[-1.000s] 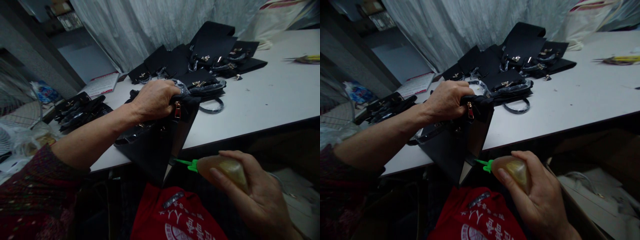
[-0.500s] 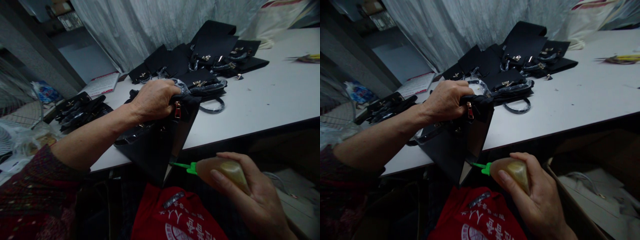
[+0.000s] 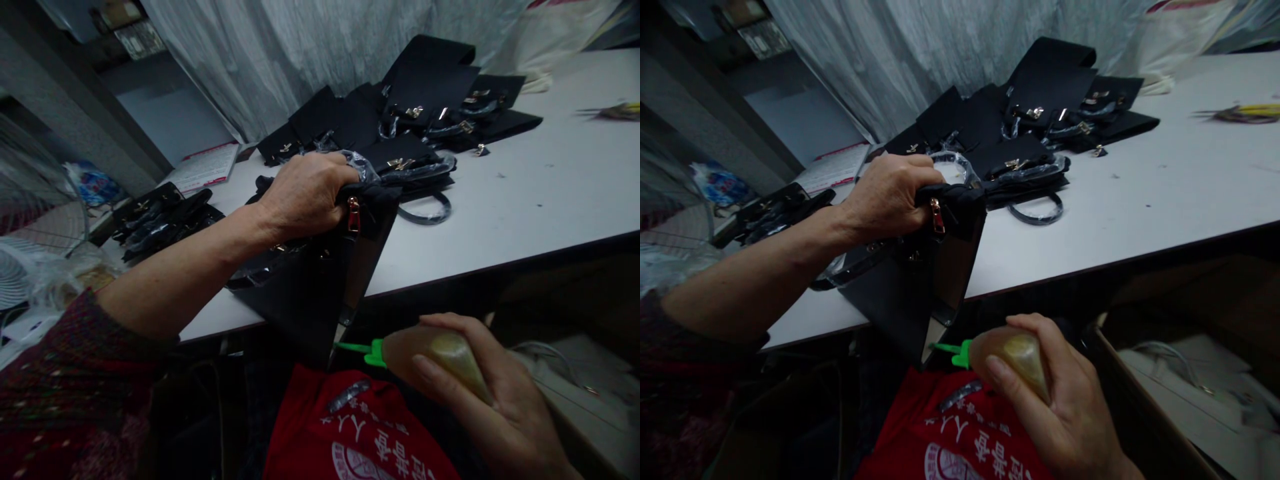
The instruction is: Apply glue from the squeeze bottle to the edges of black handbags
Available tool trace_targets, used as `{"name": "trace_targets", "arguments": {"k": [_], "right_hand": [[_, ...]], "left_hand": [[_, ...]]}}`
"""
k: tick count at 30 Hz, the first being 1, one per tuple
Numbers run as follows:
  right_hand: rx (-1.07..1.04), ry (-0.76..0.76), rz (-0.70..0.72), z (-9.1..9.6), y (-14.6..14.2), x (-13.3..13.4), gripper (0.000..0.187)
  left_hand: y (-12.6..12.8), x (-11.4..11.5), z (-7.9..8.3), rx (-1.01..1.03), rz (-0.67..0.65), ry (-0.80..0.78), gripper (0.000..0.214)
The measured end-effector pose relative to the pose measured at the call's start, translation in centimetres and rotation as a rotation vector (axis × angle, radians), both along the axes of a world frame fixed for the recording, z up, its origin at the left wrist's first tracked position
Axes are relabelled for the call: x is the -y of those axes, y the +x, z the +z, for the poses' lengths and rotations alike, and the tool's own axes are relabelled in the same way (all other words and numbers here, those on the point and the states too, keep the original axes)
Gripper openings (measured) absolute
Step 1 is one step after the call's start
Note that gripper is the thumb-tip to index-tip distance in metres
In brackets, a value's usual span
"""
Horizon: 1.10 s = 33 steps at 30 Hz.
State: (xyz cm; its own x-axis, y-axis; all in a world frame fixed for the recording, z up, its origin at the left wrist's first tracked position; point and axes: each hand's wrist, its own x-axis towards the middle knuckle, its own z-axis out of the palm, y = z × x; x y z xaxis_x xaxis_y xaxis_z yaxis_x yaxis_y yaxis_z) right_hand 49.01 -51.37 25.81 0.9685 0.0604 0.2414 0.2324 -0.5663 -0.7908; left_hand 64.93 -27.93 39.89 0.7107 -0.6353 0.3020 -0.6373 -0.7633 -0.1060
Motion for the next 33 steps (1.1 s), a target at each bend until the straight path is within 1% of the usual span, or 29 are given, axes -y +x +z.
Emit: {"name": "trace_targets", "arguments": {"k": [2,3,6,7,9,11,14,16,17,19,22,26,29,32,33], "right_hand": [[-0.001,0.009,-0.064,0.0,0.0,-0.1,0.037],[-0.013,0.011,-0.066,0.1,0.0,-0.1,0.037],[-0.069,0.029,0.018,0.3,-0.3,-0.2,0.034],[-0.077,0.037,0.019,0.4,-0.4,-0.3,0.034],[-0.073,0.048,-0.047,0.4,-0.5,-0.4,0.036],[-0.041,0.049,-0.117,0.4,-0.2,-0.4,0.038],[0.04,0.034,-0.145,0.1,0.9,0.0,0.04],[0.082,0.022,-0.156,-0.1,1.8,0.4,0.041],[0.09,0.015,-0.164,-0.1,2.1,0.6,0.041],[0.095,-0.001,-0.179,-0.1,2.6,0.9,0.04],[0.094,-0.017,-0.213,-0.2,3.0,1.4,0.039],[0.06,0.04,-0.221,-0.4,3.6,1.8,0.04],[0.048,0.081,-0.241,-0.6,4.3,1.9,0.042],[0.039,0.085,-0.279,-1.0,4.8,1.8,0.044],[0.02,0.089,-0.265,-1.1,4.8,1.8,0.044]], "left_hand": [[0.0,-0.1,-0.1,0.006,0.002,-0.002,0.018],[0.0,-0.1,-0.1,0.009,0.001,-0.002,0.017],[-0.3,-0.4,0.3,0.019,0.0,0.01,0.017],[-0.4,-0.5,0.6,0.027,0.002,0.016,0.017],[-0.7,-0.8,1.6,0.046,0.016,0.042,0.017],[-1.2,-1.1,2.9,0.07,0.042,0.054,0.016],[-1.9,-1.3,4.9,0.099,0.073,0.014,0.014],[-2.4,-1.2,5.7,0.105,0.079,-0.018,0.014],[-2.7,-1.2,5.8,0.102,0.081,-0.026,0.015],[-3.2,-1.3,5.6,0.086,0.078,-0.035,0.015],[-4.2,-1.5,4.6,0.043,0.067,-0.036,0.018],[-5.7,-2.1,3.6,-0.058,0.075,-0.039,0.02],[-6.5,-2.5,3.2,-0.105,0.083,-0.079,0.02],[-6.9,-2.8,3.1,-0.16,0.088,-0.106,0.02],[-7.0,-2.9,3.0,-0.175,0.092,-0.114,0.02]]}}
